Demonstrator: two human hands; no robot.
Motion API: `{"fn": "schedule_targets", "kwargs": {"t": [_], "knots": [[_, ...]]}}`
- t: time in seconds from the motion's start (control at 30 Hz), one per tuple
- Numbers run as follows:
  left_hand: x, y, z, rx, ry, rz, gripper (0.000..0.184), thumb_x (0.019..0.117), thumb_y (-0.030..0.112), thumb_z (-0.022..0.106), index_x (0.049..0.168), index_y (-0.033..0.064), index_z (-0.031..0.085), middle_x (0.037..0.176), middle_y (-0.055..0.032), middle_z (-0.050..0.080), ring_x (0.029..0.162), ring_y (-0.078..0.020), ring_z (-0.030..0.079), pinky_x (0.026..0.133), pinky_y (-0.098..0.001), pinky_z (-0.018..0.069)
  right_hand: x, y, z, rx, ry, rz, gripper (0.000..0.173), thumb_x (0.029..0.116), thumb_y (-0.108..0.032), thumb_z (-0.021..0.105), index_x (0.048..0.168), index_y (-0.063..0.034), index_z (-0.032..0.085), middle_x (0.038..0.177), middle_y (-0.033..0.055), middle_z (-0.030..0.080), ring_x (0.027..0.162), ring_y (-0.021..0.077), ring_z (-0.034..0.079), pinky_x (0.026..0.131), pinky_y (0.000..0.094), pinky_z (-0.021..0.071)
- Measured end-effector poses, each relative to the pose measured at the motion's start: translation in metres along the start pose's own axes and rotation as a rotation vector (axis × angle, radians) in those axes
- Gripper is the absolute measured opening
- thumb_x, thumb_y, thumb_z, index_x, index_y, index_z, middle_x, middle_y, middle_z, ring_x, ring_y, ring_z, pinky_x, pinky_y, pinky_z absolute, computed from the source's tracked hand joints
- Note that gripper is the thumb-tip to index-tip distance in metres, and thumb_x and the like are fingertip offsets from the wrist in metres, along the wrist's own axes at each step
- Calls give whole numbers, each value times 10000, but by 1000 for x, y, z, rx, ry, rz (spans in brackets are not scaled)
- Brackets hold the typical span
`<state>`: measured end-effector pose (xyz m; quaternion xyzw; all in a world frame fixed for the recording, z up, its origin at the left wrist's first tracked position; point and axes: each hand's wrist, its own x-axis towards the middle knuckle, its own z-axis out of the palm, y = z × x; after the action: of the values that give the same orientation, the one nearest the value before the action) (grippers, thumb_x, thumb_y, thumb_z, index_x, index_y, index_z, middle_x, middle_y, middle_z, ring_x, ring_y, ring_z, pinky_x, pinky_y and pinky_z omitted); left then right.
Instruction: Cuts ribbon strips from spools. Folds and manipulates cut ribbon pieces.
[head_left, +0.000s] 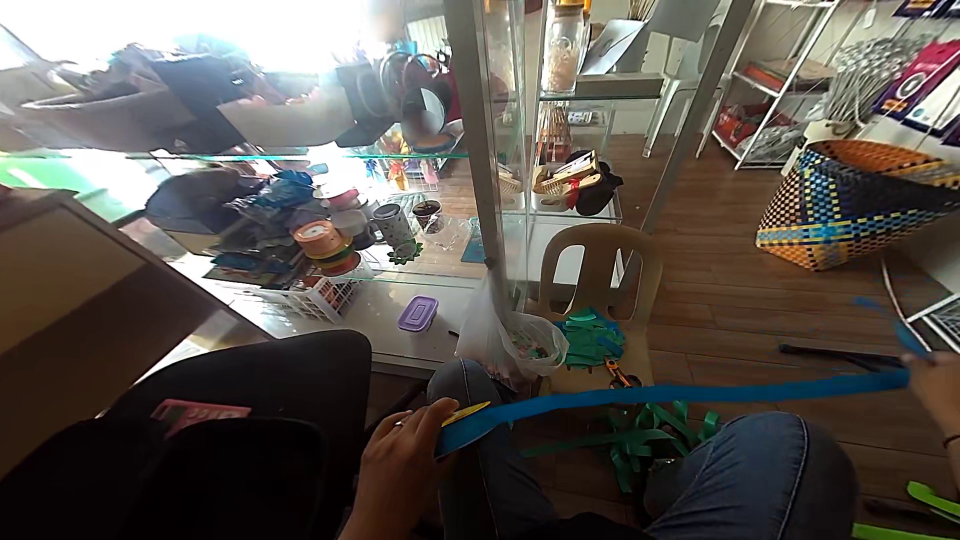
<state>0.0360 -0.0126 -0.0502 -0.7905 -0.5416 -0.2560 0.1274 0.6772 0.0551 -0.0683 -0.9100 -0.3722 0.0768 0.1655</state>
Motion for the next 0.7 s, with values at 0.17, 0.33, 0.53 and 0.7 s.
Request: {"fn": "schedule_targets", "kwargs": {"t": [0.17,0.33,0.53,0.7], "knots": [[30,20,-4,60,-211,53,411,669,114,896,1035,82,712,885,-112,726,795,-315,735,717,-507,584,-27,-40,48,-280,-321,-205,572,951,-277,738,1241,191,585,1261,438,565,1225,593,538,1012,740,395],[47,45,-10,80,-455,-69,441,744,-17,849,1143,32,667,993,-203,683,913,-407,706,788,-549,575,-138,-168,74,-33,-605,-801,821,929,-337,753,1556,16,358,1482,303,476,1373,480,458,1128,632,368],[44,41,-4,225,-302,31,375,680,52,879,1014,81,712,830,-136,705,744,-335,723,654,-503,575,-247,-251,127,389,-1040,-1329,761,994,-275,677,1585,17,298,1447,196,562,1379,341,497,1189,515,329],[34,22,-6,220,-240,65,407,651,134,866,1028,129,712,800,-70,713,715,-277,724,654,-477,574,-268,-260,142,312,-812,-1329,460,988,-235,671,1381,-9,592,1329,231,600,1287,396,542,1098,560,411]]}}
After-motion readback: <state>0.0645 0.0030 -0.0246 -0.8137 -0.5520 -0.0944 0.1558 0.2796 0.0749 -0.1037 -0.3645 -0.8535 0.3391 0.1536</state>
